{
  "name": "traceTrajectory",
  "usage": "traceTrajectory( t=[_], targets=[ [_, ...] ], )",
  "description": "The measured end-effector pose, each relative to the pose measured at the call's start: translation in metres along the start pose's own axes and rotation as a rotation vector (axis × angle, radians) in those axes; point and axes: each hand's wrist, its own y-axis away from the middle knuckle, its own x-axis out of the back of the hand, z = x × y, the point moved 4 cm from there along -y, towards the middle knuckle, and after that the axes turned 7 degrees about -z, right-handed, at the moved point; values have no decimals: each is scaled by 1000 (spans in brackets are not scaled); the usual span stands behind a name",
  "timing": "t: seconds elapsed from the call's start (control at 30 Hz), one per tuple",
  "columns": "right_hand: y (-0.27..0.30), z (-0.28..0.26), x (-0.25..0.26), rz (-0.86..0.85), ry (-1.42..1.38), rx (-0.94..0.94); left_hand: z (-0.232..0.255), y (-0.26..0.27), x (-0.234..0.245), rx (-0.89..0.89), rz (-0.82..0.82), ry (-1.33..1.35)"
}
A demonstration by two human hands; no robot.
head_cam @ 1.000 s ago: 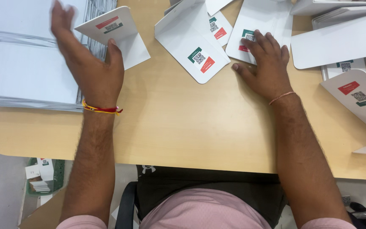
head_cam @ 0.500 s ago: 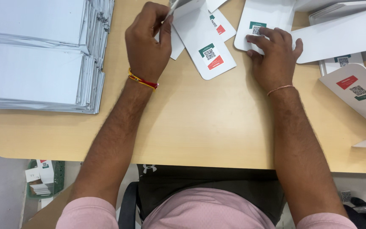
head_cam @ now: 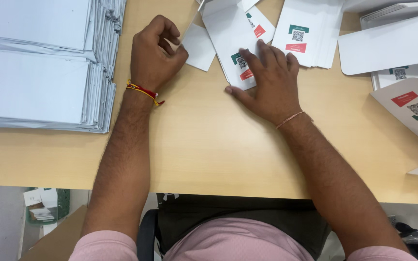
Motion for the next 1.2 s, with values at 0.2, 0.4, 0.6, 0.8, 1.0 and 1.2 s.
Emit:
traceTrajectory(
  t=[0.2, 0.4, 0.6, 0.8, 1.0, 1.2],
  targets=[
    [-1, 25, -4, -52, -47, -169, -8, 10, 15, 113, -144, 52],
    [12, 42, 5, 122, -88, -93, -16, 10, 12, -88, -21, -75],
    [14, 42, 13, 111, -1124, -287, 30, 12, 18, -414, 31, -165],
    [12, 9, 26, -215, -1687, -102, 76, 20, -2, -664, 79, -450],
    [16, 1, 16, -185, -1505, -48, 86, 17, -36, -605, -62, -440],
    [24, 14, 33, -37, -1300, -35, 41, 11, -16, -184, -137, -106]
  ],
)
